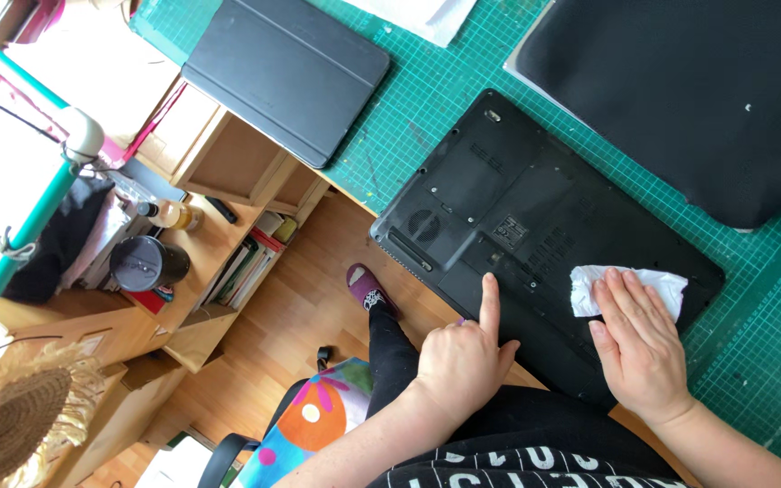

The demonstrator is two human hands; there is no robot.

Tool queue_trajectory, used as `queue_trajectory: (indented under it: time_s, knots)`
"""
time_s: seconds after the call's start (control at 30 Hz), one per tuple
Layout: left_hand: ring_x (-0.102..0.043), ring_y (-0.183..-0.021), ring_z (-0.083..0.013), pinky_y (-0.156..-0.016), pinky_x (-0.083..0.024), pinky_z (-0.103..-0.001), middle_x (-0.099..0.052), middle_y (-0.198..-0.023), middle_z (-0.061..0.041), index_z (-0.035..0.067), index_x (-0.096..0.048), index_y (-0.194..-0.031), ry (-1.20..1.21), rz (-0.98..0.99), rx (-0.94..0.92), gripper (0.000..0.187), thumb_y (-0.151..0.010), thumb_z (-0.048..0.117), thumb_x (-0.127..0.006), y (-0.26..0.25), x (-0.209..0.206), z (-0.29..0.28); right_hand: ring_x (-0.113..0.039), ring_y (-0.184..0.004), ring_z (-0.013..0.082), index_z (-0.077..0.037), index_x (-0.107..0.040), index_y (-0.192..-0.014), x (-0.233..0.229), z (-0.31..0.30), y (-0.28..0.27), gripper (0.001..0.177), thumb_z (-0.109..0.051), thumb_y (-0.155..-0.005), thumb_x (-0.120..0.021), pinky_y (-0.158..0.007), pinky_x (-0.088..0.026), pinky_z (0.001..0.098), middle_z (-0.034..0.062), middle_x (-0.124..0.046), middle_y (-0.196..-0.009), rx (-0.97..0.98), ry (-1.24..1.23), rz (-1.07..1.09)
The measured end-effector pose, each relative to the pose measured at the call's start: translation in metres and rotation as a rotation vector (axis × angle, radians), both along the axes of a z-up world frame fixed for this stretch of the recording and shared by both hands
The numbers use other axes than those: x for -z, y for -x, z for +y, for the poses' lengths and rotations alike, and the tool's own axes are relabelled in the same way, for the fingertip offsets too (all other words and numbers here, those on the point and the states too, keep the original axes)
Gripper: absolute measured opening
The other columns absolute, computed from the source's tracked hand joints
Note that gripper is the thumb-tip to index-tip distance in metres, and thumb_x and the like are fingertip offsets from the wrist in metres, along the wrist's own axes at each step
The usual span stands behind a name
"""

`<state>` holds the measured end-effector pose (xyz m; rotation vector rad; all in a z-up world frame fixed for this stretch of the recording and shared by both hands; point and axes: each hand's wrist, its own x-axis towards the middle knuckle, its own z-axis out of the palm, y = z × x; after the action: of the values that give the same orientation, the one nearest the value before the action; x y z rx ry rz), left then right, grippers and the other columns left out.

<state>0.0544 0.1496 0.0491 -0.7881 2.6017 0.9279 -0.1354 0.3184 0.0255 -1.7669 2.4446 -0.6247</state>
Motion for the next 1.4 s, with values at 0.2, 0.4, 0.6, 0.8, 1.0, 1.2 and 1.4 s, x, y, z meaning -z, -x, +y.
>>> queue_trajectory:
  time_s: [0.2, 0.4, 0.6, 0.8, 1.0, 1.2, 1.4]
  knots:
    - [-0.068, -0.054, -0.0297, -0.048, -0.055, -0.041, -0.068, -0.067, -0.014, 0.001, -0.004, -0.164, -0.101, -0.121, -0.012, 0.103, -0.095, 0.047, -0.064, 0.003, -0.006, -0.007, -0.048, -0.146, 0.0344, 0.002, -0.06, -0.138, -0.001, 0.0, 0.0, 0.044, -0.022, -0.102, -0.055, -0.127, -0.032, 0.0488, 0.021, -0.057, -0.148, 0.012, 0.009, -0.011]
    - [-0.07, -0.06, -0.0345, -0.056, -0.057, -0.044, -0.07, -0.068, -0.016, 0.012, -0.007, -0.165, -0.139, -0.145, -0.059, 0.096, -0.095, 0.049, -0.061, 0.011, -0.016, -0.021, -0.049, -0.145, 0.034, 0.001, -0.062, -0.137, -0.001, 0.0, 0.003, 0.044, -0.022, -0.1, -0.056, -0.126, -0.032, 0.0484, 0.02, -0.058, -0.148, 0.016, 0.01, -0.016]
    - [-0.072, -0.072, -0.0377, -0.066, -0.058, -0.048, -0.072, -0.071, -0.019, 0.015, -0.033, -0.155, -0.166, -0.097, -0.152, 0.072, -0.097, 0.047, -0.058, 0.024, -0.025, -0.042, -0.05, -0.145, 0.0324, 0.0, -0.062, -0.137, -0.005, -0.001, 0.001, 0.043, -0.02, -0.099, -0.059, -0.125, -0.034, 0.0469, 0.0184, -0.058, -0.148, 0.027, 0.033, -0.049]
    - [-0.072, -0.07, -0.0369, -0.062, -0.058, -0.047, -0.072, -0.072, -0.017, 0.015, -0.036, -0.153, -0.091, -0.13, -0.146, 0.065, -0.098, 0.042, -0.059, 0.034, -0.023, -0.039, -0.05, -0.143, 0.0323, 0.0, -0.063, -0.135, -0.006, -0.004, 0.003, 0.044, -0.02, -0.096, -0.061, -0.123, -0.034, 0.0471, 0.0184, -0.059, -0.146, 0.027, 0.042, -0.037]
    - [-0.072, -0.067, -0.0337, -0.056, -0.057, -0.045, -0.07, -0.076, -0.013, 0.015, -0.041, -0.147, 0.078, -0.097, -0.063, 0.068, -0.092, 0.044, -0.069, 0.035, -0.005, -0.035, -0.051, -0.143, 0.0323, -0.001, -0.063, -0.135, -0.008, -0.005, 0.004, 0.043, -0.019, -0.096, -0.061, -0.122, -0.035, 0.0465, 0.0176, -0.059, -0.147, 0.034, 0.052, -0.051]
    - [-0.072, -0.074, -0.0335, -0.06, -0.058, -0.043, -0.069, -0.086, -0.013, 0.015, -0.045, -0.14, 0.103, 0.012, -0.068, 0.067, -0.087, 0.044, -0.075, 0.036, 0.011, -0.036, -0.052, -0.142, 0.0322, -0.001, -0.063, -0.136, -0.007, -0.004, 0.005, 0.044, -0.018, -0.095, -0.062, -0.122, -0.036, 0.0466, 0.0179, -0.059, -0.147, 0.03, 0.045, -0.043]
    - [-0.072, -0.076, -0.0342, -0.066, -0.057, -0.043, -0.069, -0.085, -0.012, 0.013, -0.048, -0.138, 0.095, 0.106, -0.082, 0.064, -0.088, 0.04, -0.076, 0.027, 0.015, -0.033, -0.051, -0.143, 0.0316, -0.001, -0.063, -0.136, -0.009, -0.005, 0.004, 0.044, -0.019, -0.096, -0.062, -0.123, -0.035, 0.0462, 0.0174, -0.059, -0.146, 0.032, 0.057, -0.052]
